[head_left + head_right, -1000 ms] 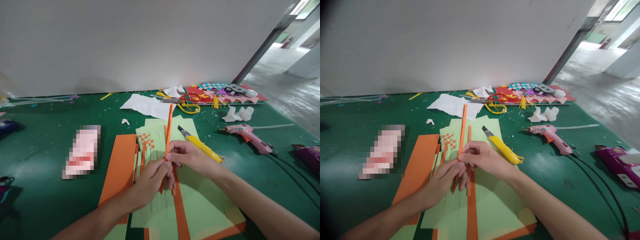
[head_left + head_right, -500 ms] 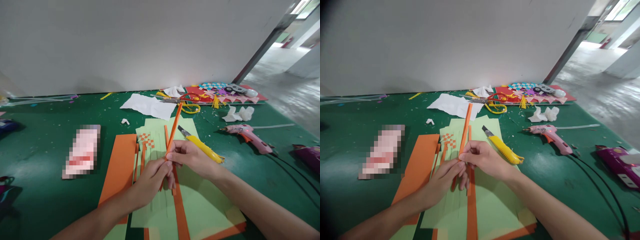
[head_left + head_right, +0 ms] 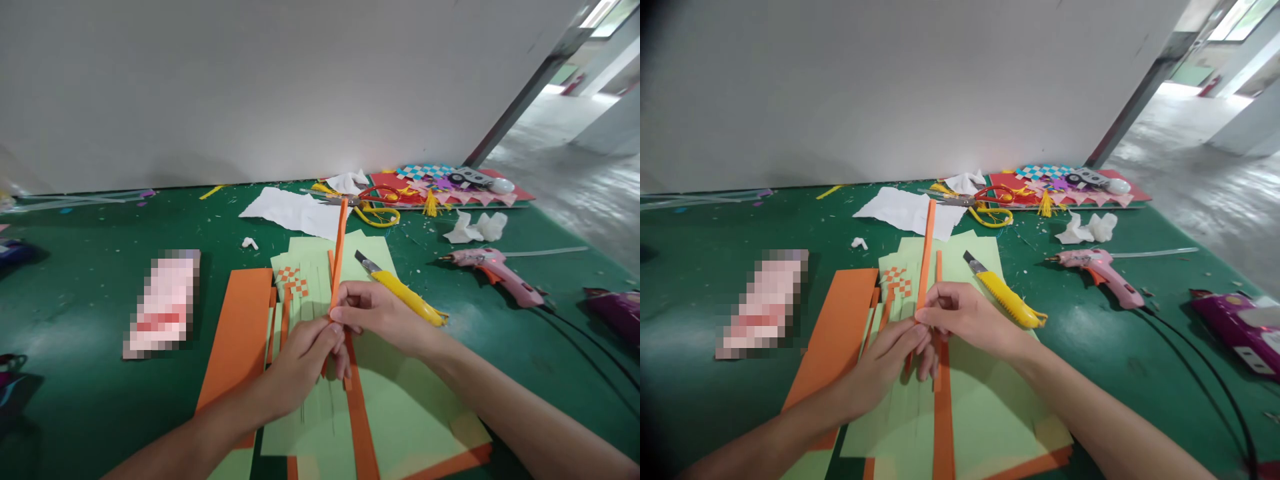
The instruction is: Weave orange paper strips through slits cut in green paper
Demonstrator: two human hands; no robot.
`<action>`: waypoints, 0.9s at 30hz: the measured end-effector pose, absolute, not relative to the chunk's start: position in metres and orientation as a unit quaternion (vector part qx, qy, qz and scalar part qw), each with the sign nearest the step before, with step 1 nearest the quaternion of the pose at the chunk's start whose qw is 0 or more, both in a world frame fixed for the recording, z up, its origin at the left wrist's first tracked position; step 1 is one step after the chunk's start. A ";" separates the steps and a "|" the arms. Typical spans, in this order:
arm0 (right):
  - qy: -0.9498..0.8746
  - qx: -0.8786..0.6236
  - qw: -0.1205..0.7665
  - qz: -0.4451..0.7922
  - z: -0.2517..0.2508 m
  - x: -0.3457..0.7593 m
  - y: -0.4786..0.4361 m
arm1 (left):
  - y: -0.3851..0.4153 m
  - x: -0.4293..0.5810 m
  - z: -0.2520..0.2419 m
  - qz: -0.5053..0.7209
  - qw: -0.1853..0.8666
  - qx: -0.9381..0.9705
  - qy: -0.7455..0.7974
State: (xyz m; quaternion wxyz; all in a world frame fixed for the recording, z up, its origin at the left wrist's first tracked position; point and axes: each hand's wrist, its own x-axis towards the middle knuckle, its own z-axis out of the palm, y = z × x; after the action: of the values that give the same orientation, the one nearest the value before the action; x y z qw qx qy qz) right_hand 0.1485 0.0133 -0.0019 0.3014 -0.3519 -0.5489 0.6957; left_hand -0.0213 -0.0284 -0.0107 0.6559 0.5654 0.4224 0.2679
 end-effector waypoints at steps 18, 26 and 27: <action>-0.552 -0.368 0.351 0.661 0.003 0.150 0.013 | -0.029 -0.020 -0.010 0.280 0.664 0.549 0.422; -0.557 -0.359 0.296 0.687 0.001 0.150 0.014 | -0.029 -0.020 -0.012 0.277 0.661 0.557 0.419; -0.557 -0.362 0.296 0.687 0.000 0.150 0.014 | -0.029 -0.020 -0.012 0.276 0.663 0.555 0.420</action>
State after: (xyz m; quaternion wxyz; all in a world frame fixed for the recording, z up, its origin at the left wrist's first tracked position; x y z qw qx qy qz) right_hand 0.1495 0.0138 0.0001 0.2958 -0.3618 -0.5571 0.6865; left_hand -0.0203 -0.0289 -0.0116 0.6628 0.5548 0.4202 0.2763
